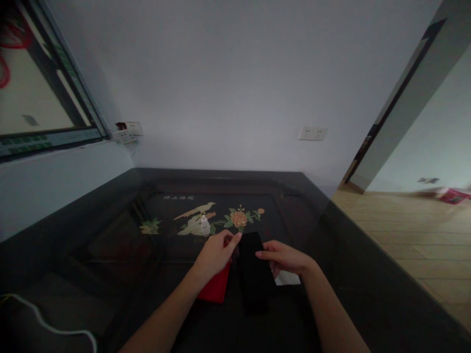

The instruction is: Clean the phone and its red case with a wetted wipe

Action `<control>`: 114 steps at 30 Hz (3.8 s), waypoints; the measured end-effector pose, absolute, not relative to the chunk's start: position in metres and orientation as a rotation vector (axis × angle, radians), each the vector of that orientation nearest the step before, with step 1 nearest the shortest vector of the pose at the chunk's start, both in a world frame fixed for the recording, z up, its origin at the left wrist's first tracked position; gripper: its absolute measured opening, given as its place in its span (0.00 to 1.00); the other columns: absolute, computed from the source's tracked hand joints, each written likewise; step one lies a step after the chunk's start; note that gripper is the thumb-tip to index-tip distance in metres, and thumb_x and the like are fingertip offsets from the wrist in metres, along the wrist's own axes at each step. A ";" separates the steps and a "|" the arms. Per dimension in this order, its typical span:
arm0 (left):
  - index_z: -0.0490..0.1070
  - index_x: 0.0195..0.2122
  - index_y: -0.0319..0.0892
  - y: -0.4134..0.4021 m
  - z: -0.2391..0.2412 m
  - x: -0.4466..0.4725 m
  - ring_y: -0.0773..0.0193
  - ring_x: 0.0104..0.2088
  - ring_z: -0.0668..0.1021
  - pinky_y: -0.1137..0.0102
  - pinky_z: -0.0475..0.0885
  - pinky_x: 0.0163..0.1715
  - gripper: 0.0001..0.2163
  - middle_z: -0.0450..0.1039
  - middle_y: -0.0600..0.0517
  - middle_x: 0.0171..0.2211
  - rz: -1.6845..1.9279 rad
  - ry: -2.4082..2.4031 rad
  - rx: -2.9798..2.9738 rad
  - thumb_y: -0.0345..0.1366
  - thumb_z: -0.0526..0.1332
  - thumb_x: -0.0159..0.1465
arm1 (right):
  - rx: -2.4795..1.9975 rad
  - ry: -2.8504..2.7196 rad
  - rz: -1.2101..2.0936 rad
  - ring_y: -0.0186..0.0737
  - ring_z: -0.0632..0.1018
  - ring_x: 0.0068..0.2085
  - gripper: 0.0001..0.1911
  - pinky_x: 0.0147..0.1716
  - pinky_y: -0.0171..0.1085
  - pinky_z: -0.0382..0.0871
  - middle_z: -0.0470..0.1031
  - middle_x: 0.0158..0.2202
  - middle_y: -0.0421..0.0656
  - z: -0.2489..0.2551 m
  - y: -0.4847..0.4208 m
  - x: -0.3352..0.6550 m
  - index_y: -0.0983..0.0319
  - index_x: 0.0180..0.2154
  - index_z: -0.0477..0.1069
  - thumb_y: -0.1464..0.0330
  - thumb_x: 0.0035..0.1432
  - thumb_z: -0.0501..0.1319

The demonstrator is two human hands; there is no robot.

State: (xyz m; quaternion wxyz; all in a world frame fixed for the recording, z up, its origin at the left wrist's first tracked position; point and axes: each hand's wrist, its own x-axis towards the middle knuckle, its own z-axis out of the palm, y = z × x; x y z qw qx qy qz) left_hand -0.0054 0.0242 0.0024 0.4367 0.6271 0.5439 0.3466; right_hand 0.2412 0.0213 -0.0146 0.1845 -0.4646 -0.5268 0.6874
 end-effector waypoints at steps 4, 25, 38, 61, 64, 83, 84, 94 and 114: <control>0.74 0.34 0.43 0.032 0.009 -0.023 0.48 0.37 0.81 0.58 0.72 0.42 0.19 0.78 0.42 0.33 0.645 1.734 1.926 0.53 0.55 0.67 | -1.346 -1.453 1.934 0.32 0.80 0.24 0.24 0.20 0.26 0.73 0.80 0.29 0.42 -0.017 0.021 0.243 0.65 0.40 0.75 0.52 0.54 0.71; 0.72 0.51 0.32 0.032 0.011 -0.041 0.38 0.48 0.81 0.53 0.73 0.46 0.18 0.78 0.30 0.46 -0.061 1.922 2.169 0.35 0.48 0.70 | -1.407 -1.424 1.883 0.31 0.78 0.26 0.23 0.22 0.26 0.71 0.77 0.28 0.39 -0.022 0.022 0.231 0.64 0.38 0.74 0.51 0.55 0.71; 0.67 0.42 0.40 0.044 -0.014 -0.021 0.55 0.39 0.82 0.66 0.73 0.40 0.10 0.79 0.39 0.40 0.492 1.559 1.976 0.38 0.50 0.72 | -1.264 -1.340 1.810 0.36 0.82 0.31 0.24 0.26 0.31 0.73 0.80 0.33 0.42 -0.028 0.027 0.228 0.62 0.44 0.73 0.50 0.58 0.68; 0.70 0.39 0.43 0.047 -0.050 0.005 0.63 0.33 0.74 0.70 0.69 0.37 0.12 0.71 0.53 0.29 0.962 1.080 1.227 0.47 0.57 0.69 | -1.130 -1.485 1.729 0.42 0.82 0.43 0.23 0.44 0.39 0.75 0.82 0.41 0.46 -0.014 0.022 0.220 0.63 0.46 0.75 0.53 0.57 0.71; 0.70 0.38 0.43 0.047 -0.051 0.004 0.65 0.31 0.73 0.71 0.69 0.36 0.12 0.70 0.54 0.29 0.977 1.081 1.180 0.46 0.57 0.69 | -1.197 -1.502 1.677 0.41 0.82 0.43 0.21 0.42 0.37 0.75 0.82 0.41 0.46 -0.012 0.021 0.220 0.63 0.42 0.77 0.53 0.55 0.71; 0.70 0.39 0.42 0.047 -0.047 0.007 0.64 0.30 0.72 0.71 0.69 0.33 0.18 0.70 0.54 0.28 1.092 1.104 1.161 0.54 0.57 0.67 | -1.343 -1.478 1.368 0.37 0.77 0.34 0.26 0.31 0.34 0.74 0.74 0.30 0.38 -0.021 0.031 0.216 0.60 0.33 0.68 0.51 0.43 0.76; 0.70 0.39 0.43 0.047 -0.046 0.008 0.64 0.30 0.72 0.71 0.70 0.33 0.18 0.70 0.54 0.29 1.101 1.097 1.159 0.55 0.57 0.67 | -1.329 -1.461 1.366 0.37 0.77 0.34 0.27 0.32 0.35 0.75 0.74 0.31 0.38 -0.021 0.031 0.216 0.60 0.33 0.68 0.51 0.43 0.77; 0.71 0.41 0.43 0.050 -0.041 0.008 0.63 0.31 0.76 0.69 0.72 0.34 0.20 0.74 0.53 0.31 1.162 1.073 1.074 0.57 0.60 0.64 | -1.182 -1.468 1.761 0.43 0.82 0.40 0.24 0.38 0.39 0.76 0.80 0.40 0.47 -0.019 0.020 0.213 0.62 0.45 0.74 0.49 0.60 0.66; 0.71 0.40 0.44 0.055 -0.030 0.000 0.61 0.31 0.75 0.69 0.71 0.32 0.26 0.75 0.52 0.32 1.200 1.056 1.106 0.64 0.57 0.62 | -1.203 -1.506 1.694 0.43 0.83 0.38 0.24 0.35 0.37 0.76 0.82 0.39 0.46 -0.016 0.021 0.214 0.62 0.45 0.75 0.50 0.58 0.68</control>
